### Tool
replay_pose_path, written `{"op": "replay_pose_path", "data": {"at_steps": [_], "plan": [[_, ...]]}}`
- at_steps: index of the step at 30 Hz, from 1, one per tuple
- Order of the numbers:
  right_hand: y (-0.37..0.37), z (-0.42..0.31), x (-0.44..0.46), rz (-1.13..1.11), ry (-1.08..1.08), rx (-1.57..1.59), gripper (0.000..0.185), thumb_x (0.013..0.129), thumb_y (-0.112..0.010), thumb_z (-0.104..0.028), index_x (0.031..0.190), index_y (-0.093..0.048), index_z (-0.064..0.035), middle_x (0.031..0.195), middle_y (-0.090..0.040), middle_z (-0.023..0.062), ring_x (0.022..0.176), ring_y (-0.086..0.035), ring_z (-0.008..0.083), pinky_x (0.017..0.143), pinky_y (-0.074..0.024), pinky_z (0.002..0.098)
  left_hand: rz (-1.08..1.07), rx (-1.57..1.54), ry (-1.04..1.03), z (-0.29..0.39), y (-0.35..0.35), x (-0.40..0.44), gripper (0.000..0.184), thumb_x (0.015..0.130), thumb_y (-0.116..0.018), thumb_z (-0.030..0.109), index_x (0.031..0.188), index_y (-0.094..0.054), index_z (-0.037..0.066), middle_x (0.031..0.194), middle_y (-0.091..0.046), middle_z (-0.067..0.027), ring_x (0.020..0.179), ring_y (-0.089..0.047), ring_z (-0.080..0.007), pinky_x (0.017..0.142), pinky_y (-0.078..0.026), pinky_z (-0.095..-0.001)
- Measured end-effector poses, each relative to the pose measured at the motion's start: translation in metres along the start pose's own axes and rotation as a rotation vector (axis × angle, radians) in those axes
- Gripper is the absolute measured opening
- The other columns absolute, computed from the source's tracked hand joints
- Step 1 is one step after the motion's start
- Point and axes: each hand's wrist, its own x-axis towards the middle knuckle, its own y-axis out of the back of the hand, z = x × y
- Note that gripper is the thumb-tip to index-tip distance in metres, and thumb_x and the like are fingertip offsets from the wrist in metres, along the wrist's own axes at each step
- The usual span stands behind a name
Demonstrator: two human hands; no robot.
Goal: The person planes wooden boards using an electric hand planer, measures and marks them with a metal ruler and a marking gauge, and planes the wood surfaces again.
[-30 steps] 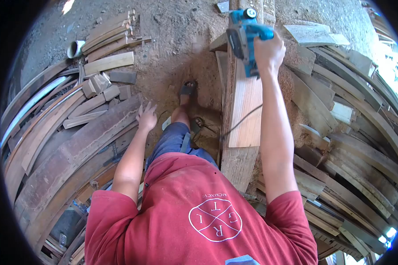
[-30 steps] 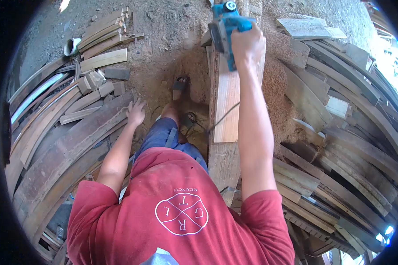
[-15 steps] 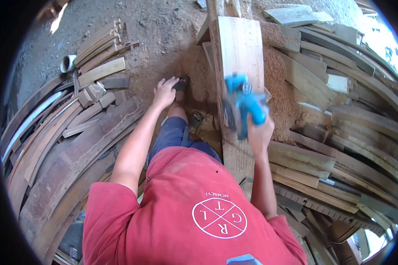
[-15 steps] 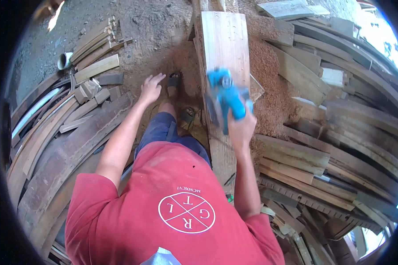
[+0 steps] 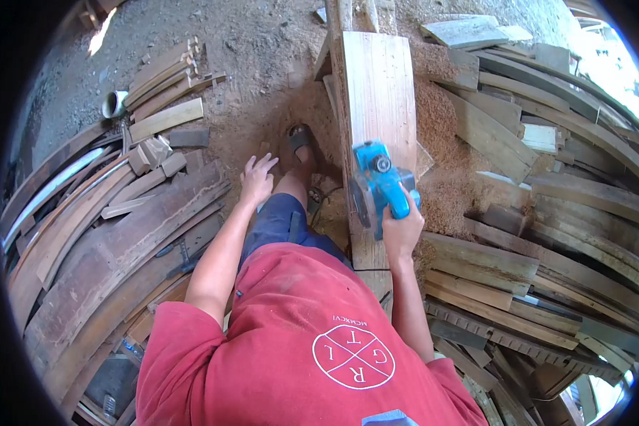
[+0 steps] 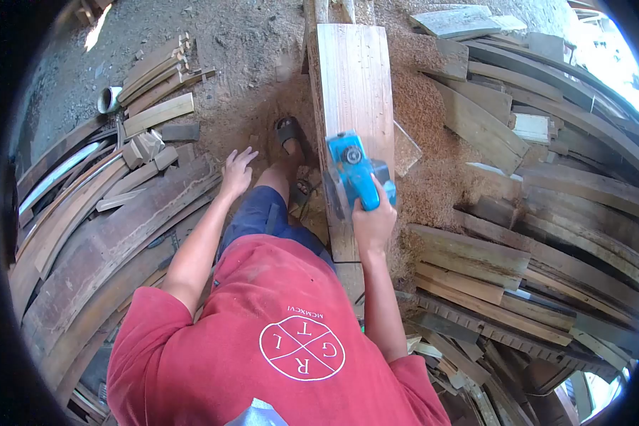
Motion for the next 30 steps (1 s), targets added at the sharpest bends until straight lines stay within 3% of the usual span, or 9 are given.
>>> {"op": "replay_pose_path", "data": {"at_steps": [15,25,27,29,30], "plan": [[-0.054,-0.114,0.207,0.032,0.155,-0.093,0.038,0.084,-0.073,-0.023,0.119,-0.077,-0.011,0.104,-0.077,0.0252,0.101,-0.073,0.0469,0.092,-0.0586,0.0534,-0.087,0.021,0.169,-0.007,0.012,-0.003,0.055,0.095,-0.055,0.012,0.148,-0.063,0.025,0.168,-0.045,-0.0013,0.158,-0.029,-0.041,0.124,-0.027,-0.0659],[-0.088,-0.196,0.349,0.044,0.143,-0.078,0.036,0.083,-0.077,-0.031,0.113,-0.079,-0.0109,0.111,-0.077,0.0245,0.107,-0.073,0.046,0.095,-0.0582,0.0543,0.017,-0.083,0.021,0.052,0.043,0.041,0.055,0.094,-0.054,0.008,0.145,-0.066,0.024,0.165,-0.049,-0.0007,0.157,-0.032,-0.0394,0.122,-0.031,-0.0653],[-0.087,-0.187,0.352,0.042,0.144,-0.086,0.036,0.082,-0.078,-0.032,0.112,-0.079,-0.0115,0.111,-0.077,0.0245,0.108,-0.073,0.0455,0.095,-0.0578,0.0538,0.032,-0.125,-0.007,0.071,0.049,0.054,0.055,0.093,-0.054,0.008,0.145,-0.066,0.023,0.164,-0.051,-0.0007,0.156,-0.034,-0.0392,0.122,-0.032,-0.0647],[-0.087,-0.162,0.34,0.038,0.242,0.011,0.037,0.081,-0.082,-0.034,0.11,-0.078,-0.0109,0.111,-0.078,0.023,0.107,-0.073,0.0444,0.094,-0.0572,0.0524,0.14,-0.203,-0.131,0.082,0.047,0.068,0.054,0.093,-0.054,0.007,0.145,-0.065,0.019,0.159,-0.055,-0.0079,0.15,-0.042,-0.0422,0.122,-0.035,-0.059],[-0.076,-0.149,0.32,0.022,0.211,0.089,0.039,0.08,-0.085,-0.03,0.11,-0.077,-0.0068,0.108,-0.078,0.0217,0.103,-0.074,0.0411,0.091,-0.0573,0.0493,0.134,-0.208,-0.135,0.086,0.044,0.075,0.054,0.093,-0.054,0.007,0.145,-0.065,0.019,0.159,-0.055,-0.0079,0.15,-0.042,-0.0422,0.122,-0.035,-0.059]]}}
